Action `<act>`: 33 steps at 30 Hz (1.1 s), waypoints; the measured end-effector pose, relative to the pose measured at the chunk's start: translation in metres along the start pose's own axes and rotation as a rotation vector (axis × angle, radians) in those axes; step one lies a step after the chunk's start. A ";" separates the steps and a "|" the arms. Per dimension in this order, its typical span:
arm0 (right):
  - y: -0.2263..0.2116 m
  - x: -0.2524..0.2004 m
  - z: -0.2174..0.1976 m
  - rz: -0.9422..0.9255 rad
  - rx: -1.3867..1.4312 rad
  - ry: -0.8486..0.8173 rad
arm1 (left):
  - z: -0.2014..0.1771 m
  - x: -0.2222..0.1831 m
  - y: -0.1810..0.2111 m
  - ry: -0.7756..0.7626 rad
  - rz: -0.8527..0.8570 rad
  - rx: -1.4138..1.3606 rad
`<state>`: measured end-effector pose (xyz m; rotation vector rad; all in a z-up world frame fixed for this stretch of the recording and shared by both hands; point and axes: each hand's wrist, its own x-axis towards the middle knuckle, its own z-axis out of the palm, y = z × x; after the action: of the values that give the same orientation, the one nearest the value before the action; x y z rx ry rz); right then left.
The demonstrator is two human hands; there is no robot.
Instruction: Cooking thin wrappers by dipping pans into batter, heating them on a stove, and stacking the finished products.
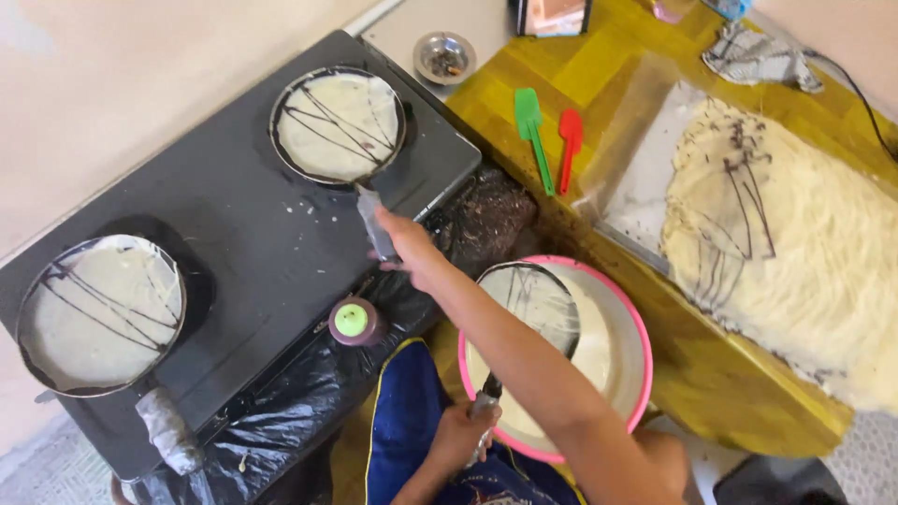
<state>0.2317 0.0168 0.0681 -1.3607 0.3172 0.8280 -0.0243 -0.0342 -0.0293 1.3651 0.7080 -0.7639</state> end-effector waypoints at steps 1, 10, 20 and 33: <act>-0.007 0.016 0.013 0.094 0.167 -0.107 | -0.002 -0.007 0.008 -0.024 0.016 -0.020; -0.071 -0.081 -0.048 -0.116 0.307 -0.288 | -0.063 0.068 0.157 0.332 0.484 -0.424; 0.035 -0.243 -0.250 -0.153 0.308 0.017 | -0.125 0.137 0.231 0.508 0.619 -0.675; 0.127 -0.288 -0.404 -0.247 -0.229 0.878 | -0.147 0.145 0.203 0.113 0.403 -0.582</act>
<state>0.0506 -0.4622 0.0715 -1.8888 0.7264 0.0154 0.2247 0.1133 -0.0418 0.9700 0.6480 -0.1367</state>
